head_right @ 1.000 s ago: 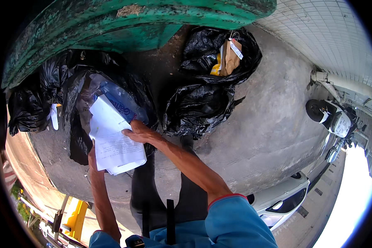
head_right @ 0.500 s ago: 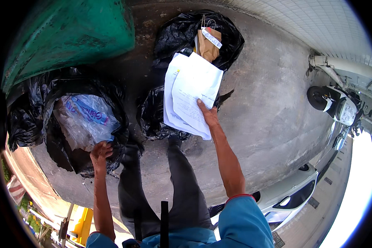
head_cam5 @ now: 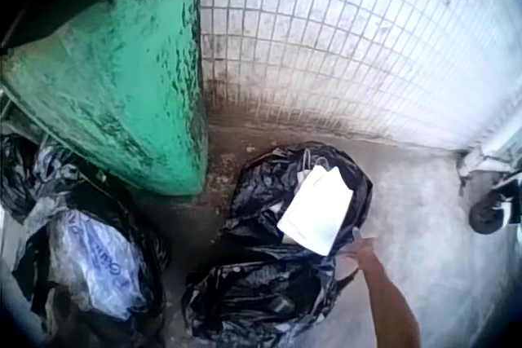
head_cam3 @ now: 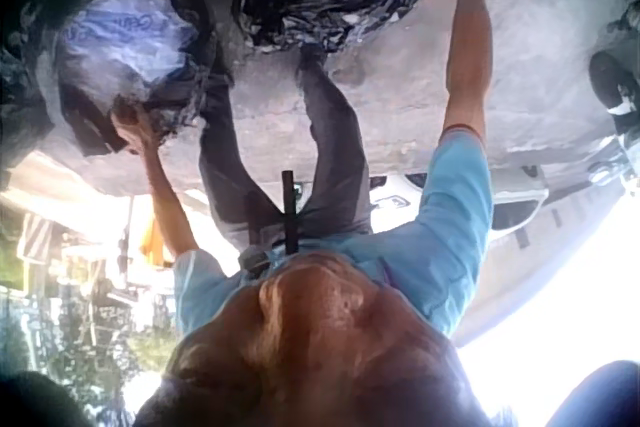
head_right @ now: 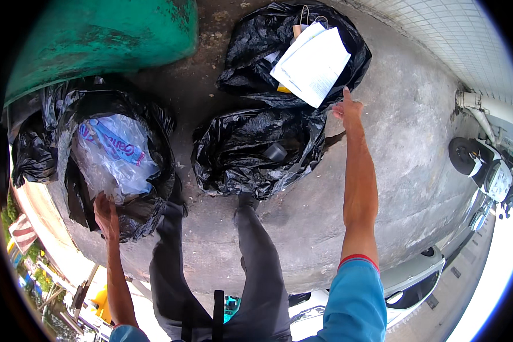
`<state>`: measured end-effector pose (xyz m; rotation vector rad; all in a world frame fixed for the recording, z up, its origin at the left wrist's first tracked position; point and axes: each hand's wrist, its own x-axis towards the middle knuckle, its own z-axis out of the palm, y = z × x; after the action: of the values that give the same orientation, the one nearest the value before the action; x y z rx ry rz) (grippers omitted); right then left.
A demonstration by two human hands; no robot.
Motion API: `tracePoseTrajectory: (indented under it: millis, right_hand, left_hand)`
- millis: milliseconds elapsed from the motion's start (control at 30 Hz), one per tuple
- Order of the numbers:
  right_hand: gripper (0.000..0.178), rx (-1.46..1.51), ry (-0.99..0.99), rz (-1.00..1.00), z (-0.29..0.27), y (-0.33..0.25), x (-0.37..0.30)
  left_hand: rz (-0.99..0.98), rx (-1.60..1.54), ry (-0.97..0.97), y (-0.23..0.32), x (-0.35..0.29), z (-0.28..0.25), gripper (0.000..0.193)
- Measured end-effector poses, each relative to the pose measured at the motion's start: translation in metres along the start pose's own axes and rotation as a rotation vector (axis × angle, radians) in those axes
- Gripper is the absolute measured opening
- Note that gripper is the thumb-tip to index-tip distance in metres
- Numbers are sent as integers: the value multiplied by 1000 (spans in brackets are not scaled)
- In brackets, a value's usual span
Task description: The person sorts through multiple black trash bags, picking out items like plastic bags, paper, cardboard boxes, and food containers. They place the sorted items into a green bin or onto the ground next to the bags.
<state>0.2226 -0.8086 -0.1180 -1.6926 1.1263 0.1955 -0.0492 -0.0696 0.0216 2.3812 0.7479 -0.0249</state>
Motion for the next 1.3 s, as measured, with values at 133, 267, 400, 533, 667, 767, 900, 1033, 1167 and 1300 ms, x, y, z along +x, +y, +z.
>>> tracePoseTrajectory:
  millis: [133, 267, 400, 533, 667, 767, 900, 1033, 1167, 1300]
  right_hand:
    - [53, -86, -256, -77, 41, 21, -99]
    - [41, -171, -735, -109, 129, 12, -264]
    - [34, -144, -1022, -635, 243, -14, -427]
    - [36, -99, -826, -1178, 332, -53, -493]
    - [59, -618, -635, -1037, 374, -56, -473]
    - [77, -882, -617, -937, 381, -22, -461]
    - [84, -864, -605, -1014, 389, 15, -438]
    - [103, -640, -1099, -344, 407, -26, -430]
    - [110, -493, -1169, -442, 419, 2, -427]
    - [98, -210, -1082, -143, 429, -3, -443]
  left_hand:
    - [7, 117, 63, -13, -5, 0, 48]
    - [-32, 100, 121, 1, 31, -5, 50]
    - [-275, -155, 196, 2, 66, -40, 57]
    - [-348, -47, 202, -71, 107, -79, 64]
    - [-183, 110, -22, -109, 144, -76, 81]
    - [-7, 157, -56, -171, 180, -46, 77]
    - [235, 440, -157, -262, 193, -30, 69]
    - [388, 730, -208, -268, 197, -17, 73]
    - [329, 579, -250, -219, 209, 0, 71]
    - [222, 265, -359, -198, 209, 10, 72]
